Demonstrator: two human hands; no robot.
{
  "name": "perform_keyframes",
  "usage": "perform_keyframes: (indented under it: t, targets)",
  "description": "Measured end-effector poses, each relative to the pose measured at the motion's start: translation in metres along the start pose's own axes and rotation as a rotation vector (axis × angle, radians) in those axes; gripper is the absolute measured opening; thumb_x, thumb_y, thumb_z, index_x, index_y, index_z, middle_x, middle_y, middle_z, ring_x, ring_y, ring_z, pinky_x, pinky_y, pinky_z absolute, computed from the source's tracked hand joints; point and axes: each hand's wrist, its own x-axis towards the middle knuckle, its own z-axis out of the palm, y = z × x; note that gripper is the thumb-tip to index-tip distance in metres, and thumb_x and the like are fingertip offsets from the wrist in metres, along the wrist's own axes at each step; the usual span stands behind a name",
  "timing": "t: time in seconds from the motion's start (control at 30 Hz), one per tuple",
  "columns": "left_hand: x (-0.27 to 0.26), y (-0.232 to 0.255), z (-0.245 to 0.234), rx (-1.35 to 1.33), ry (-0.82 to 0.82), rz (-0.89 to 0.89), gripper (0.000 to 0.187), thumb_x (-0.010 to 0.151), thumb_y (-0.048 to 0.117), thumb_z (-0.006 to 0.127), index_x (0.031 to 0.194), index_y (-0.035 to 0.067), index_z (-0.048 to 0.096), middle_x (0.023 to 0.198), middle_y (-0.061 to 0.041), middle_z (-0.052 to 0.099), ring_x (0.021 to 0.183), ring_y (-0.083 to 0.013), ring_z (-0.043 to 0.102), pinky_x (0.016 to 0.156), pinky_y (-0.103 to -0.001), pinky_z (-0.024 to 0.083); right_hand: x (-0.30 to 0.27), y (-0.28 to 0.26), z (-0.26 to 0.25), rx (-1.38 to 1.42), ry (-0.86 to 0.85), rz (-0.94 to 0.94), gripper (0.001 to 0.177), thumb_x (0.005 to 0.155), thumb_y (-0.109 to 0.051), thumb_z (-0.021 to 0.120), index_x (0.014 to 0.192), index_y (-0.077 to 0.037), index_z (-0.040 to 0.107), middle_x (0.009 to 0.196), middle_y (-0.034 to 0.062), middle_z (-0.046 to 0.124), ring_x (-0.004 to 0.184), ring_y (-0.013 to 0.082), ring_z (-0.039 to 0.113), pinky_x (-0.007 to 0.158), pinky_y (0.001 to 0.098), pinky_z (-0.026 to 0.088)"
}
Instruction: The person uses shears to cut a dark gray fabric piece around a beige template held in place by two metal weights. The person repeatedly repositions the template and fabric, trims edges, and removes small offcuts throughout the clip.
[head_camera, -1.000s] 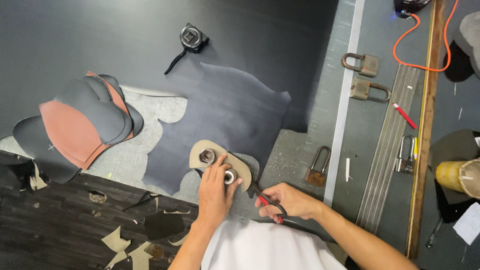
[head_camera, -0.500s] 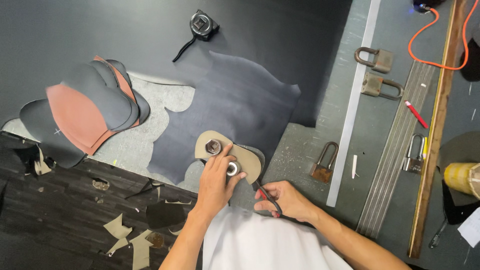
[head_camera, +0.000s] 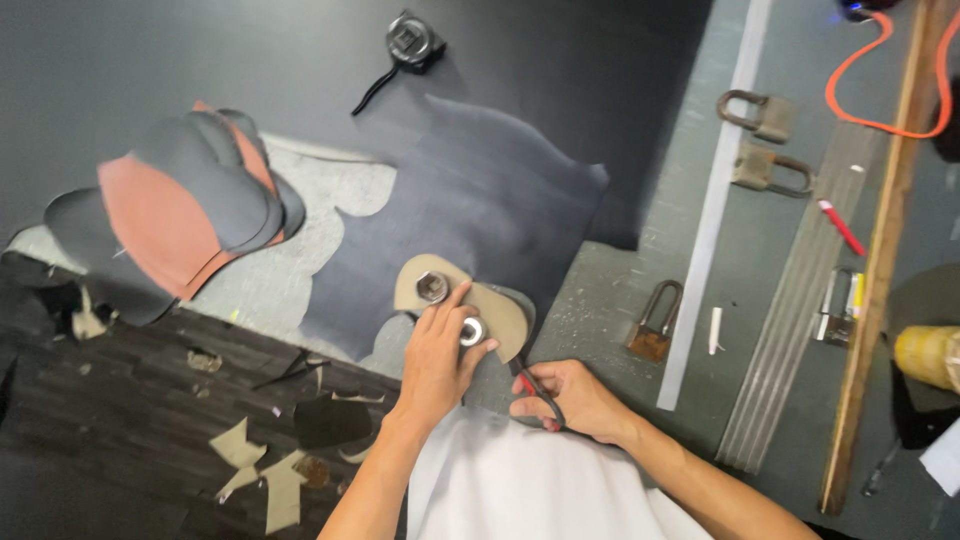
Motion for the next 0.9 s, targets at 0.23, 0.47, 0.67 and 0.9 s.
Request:
perform_keyframes:
  t: [0.23, 0.47, 0.67, 0.9]
  targets:
    - [-0.003, -0.004, -0.002, -0.039, 0.004, 0.023, 0.041, 0.080, 0.019, 0.082, 0.110, 0.003, 0.059, 0.150, -0.014, 0.054, 0.111, -0.0345, 0.059, 0.092, -0.043, 0.050, -0.002, -0.003, 0.006, -0.054, 0.041, -0.015, 0.033, 0.078, -0.020, 0.087, 0.099, 0.000, 0.072, 0.066, 0.0001, 0.061, 0.053, 0.0073, 0.051, 0.048, 0.0234, 0.039]
    - [-0.004, -0.007, 0.000, -0.039, 0.003, 0.019, 0.042, 0.079, 0.020, 0.083, 0.109, 0.002, 0.059, 0.150, -0.014, 0.053, 0.109, -0.0342, 0.060, 0.091, -0.043, 0.051, -0.001, 0.001, 0.008, -0.037, 0.039, -0.040, 0.034, 0.079, -0.023, 0.086, 0.100, -0.001, 0.071, 0.069, -0.0025, 0.062, 0.056, 0.0055, 0.052, 0.050, 0.0227, 0.040]
    - [-0.005, -0.008, 0.000, -0.044, 0.021, 0.045, 0.042, 0.080, 0.019, 0.082, 0.110, 0.001, 0.058, 0.150, -0.015, 0.054, 0.112, -0.0352, 0.060, 0.092, -0.043, 0.051, -0.001, 0.007, 0.011, -0.052, 0.006, -0.090, 0.030, 0.084, -0.026, 0.083, 0.096, -0.003, 0.068, 0.068, -0.0035, 0.058, 0.056, 0.0046, 0.052, 0.051, 0.0218, 0.040]
    - [-0.002, -0.007, -0.002, -0.059, 0.004, 0.034, 0.042, 0.080, 0.018, 0.082, 0.110, 0.002, 0.059, 0.151, -0.014, 0.053, 0.110, -0.0351, 0.059, 0.093, -0.043, 0.050, 0.001, 0.010, 0.012, -0.030, -0.007, -0.061, 0.026, 0.086, -0.026, 0.080, 0.090, -0.005, 0.065, 0.065, -0.0036, 0.057, 0.056, 0.0047, 0.052, 0.051, 0.0219, 0.040]
